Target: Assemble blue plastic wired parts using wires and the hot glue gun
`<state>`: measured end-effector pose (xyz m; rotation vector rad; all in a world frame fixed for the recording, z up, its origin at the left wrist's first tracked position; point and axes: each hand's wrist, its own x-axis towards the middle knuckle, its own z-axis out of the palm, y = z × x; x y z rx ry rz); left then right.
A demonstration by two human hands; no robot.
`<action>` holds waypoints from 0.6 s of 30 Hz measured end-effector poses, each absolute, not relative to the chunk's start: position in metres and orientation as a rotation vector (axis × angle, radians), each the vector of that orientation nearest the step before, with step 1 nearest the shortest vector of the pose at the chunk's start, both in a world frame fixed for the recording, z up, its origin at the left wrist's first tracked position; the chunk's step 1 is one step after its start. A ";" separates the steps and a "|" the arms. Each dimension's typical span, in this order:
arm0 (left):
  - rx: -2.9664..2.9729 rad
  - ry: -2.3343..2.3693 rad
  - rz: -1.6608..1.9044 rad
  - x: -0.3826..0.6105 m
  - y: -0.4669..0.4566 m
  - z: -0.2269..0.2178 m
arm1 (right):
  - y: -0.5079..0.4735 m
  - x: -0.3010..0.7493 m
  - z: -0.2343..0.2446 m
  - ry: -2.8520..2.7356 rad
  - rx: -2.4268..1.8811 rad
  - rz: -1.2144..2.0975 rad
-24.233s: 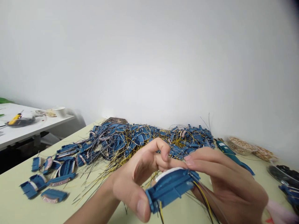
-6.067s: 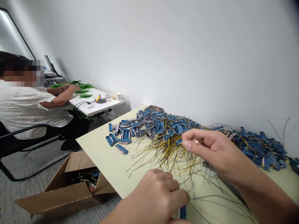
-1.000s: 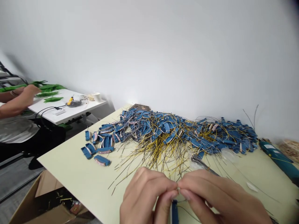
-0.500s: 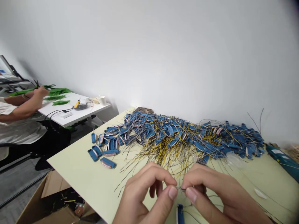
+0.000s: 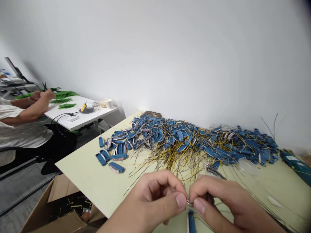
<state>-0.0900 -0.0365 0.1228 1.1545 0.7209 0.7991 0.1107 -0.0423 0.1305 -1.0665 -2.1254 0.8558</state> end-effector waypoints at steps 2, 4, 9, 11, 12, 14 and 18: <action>1.102 0.724 0.806 -0.090 -0.036 0.124 | -0.041 0.108 0.129 -2.068 -1.063 0.858; 1.097 0.735 0.809 -0.089 -0.035 0.123 | -0.041 0.107 0.127 -2.035 -1.057 0.860; 1.098 0.744 0.821 -0.090 -0.032 0.117 | -0.041 0.107 0.123 -2.037 -1.050 0.843; 1.114 0.739 0.826 -0.090 -0.031 0.116 | -0.040 0.107 0.122 -2.055 -1.059 0.811; 1.127 0.750 0.825 -0.090 -0.032 0.117 | -0.039 0.108 0.122 -2.071 -1.058 0.787; 1.152 0.786 0.823 -0.091 -0.033 0.118 | -0.038 0.109 0.123 -2.117 -1.034 0.721; 1.249 0.865 0.812 -0.093 -0.036 0.119 | -0.038 0.113 0.120 -2.234 -0.949 0.542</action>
